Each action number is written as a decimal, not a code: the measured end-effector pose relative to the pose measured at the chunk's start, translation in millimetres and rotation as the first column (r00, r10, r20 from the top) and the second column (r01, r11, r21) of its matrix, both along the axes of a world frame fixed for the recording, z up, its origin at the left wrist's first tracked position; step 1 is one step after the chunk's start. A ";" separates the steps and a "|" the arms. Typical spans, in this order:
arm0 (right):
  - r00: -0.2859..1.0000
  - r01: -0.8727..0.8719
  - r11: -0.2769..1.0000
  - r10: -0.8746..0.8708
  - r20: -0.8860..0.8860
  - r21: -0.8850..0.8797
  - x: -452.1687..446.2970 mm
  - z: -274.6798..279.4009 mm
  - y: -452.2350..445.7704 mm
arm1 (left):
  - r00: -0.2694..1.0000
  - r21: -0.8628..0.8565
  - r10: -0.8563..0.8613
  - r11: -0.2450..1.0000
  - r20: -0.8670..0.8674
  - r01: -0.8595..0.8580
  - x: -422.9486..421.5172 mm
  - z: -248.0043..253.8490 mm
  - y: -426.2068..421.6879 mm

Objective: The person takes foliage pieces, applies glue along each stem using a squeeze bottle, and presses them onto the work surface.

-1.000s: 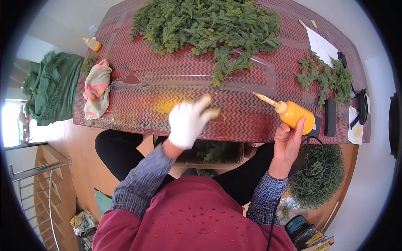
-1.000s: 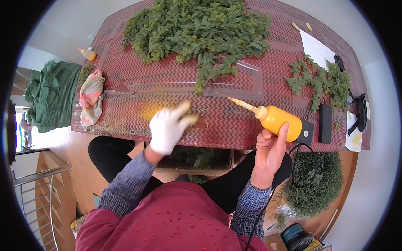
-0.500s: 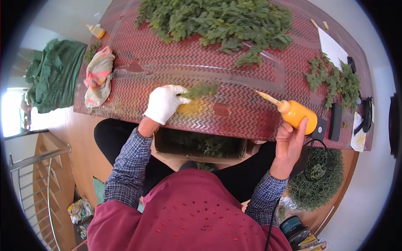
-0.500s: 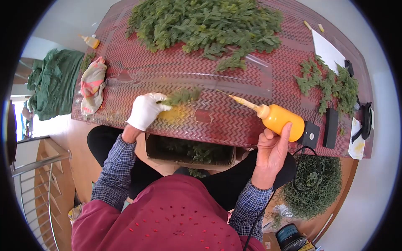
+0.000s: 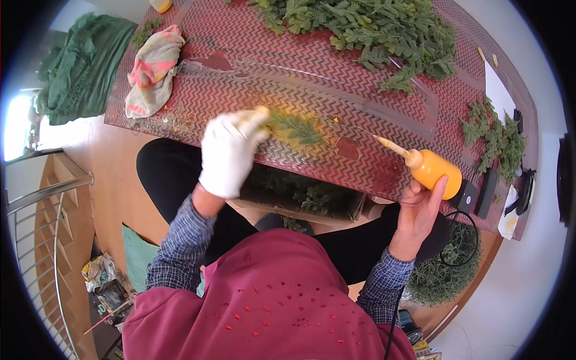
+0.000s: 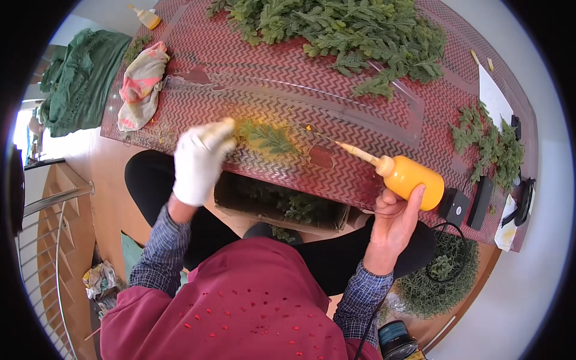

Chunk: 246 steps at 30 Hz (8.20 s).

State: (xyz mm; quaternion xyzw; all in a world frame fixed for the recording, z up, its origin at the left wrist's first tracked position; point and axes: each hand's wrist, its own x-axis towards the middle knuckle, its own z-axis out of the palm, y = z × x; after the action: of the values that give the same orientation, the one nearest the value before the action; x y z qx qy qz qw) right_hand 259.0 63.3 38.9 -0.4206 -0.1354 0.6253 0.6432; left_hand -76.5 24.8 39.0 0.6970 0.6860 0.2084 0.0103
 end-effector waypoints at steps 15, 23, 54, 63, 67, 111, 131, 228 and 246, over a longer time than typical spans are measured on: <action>0.980 -0.031 0.998 0.039 0.193 -0.047 -116.0 -36.3 -44.0 | 0.992 -0.244 -0.124 0.962 0.009 0.123 42.4 -46.3 -8.6; 0.971 -0.009 0.998 0.022 0.238 -0.055 -121.0 -45.4 -35.5 | 0.991 -0.247 -0.126 0.960 0.038 0.131 41.3 -43.9 -8.1; 0.961 0.053 0.997 -0.037 0.274 -0.050 -67.6 -53.6 -51.1 | 0.966 -0.316 -0.256 0.921 -0.048 0.228 39.7 -43.2 -1.8; 0.957 0.077 0.996 -0.062 0.282 -0.042 -57.2 -52.2 -49.3 | 0.963 -0.344 -0.261 0.911 -0.059 0.226 40.4 -42.6 -1.5; 0.957 0.087 0.995 -0.069 0.282 -0.050 -52.5 -51.7 -49.2 | 0.961 -0.332 -0.269 0.914 -0.064 0.233 40.0 -42.1 -1.7; 0.999 0.024 1.000 -0.024 -0.025 -0.017 -5.4 -12.4 -23.9 | 0.973 -0.055 -0.228 0.973 -0.036 0.226 28.7 -33.6 21.3; 0.885 0.140 0.984 -0.073 -0.460 0.113 72.0 -12.6 8.4 | 0.997 -0.046 -0.073 0.996 0.003 0.073 115.5 2.5 69.1; 0.954 0.018 0.997 0.005 0.301 -0.076 -82.5 -47.2 -20.2 | 0.998 -0.303 -0.069 0.951 -0.014 0.061 37.0 -45.6 -13.9; 0.945 0.044 0.996 -0.015 0.326 -0.083 -60.7 -41.3 -26.3 | 0.998 -0.304 -0.065 0.951 -0.008 0.059 36.9 -45.7 -14.0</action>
State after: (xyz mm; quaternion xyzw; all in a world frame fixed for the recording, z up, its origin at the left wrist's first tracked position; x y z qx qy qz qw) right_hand 198.3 37.0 -2.4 -0.5481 -0.2053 0.5430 0.6021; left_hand -39.6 10.8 -6.7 0.7101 0.6877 0.0938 0.1178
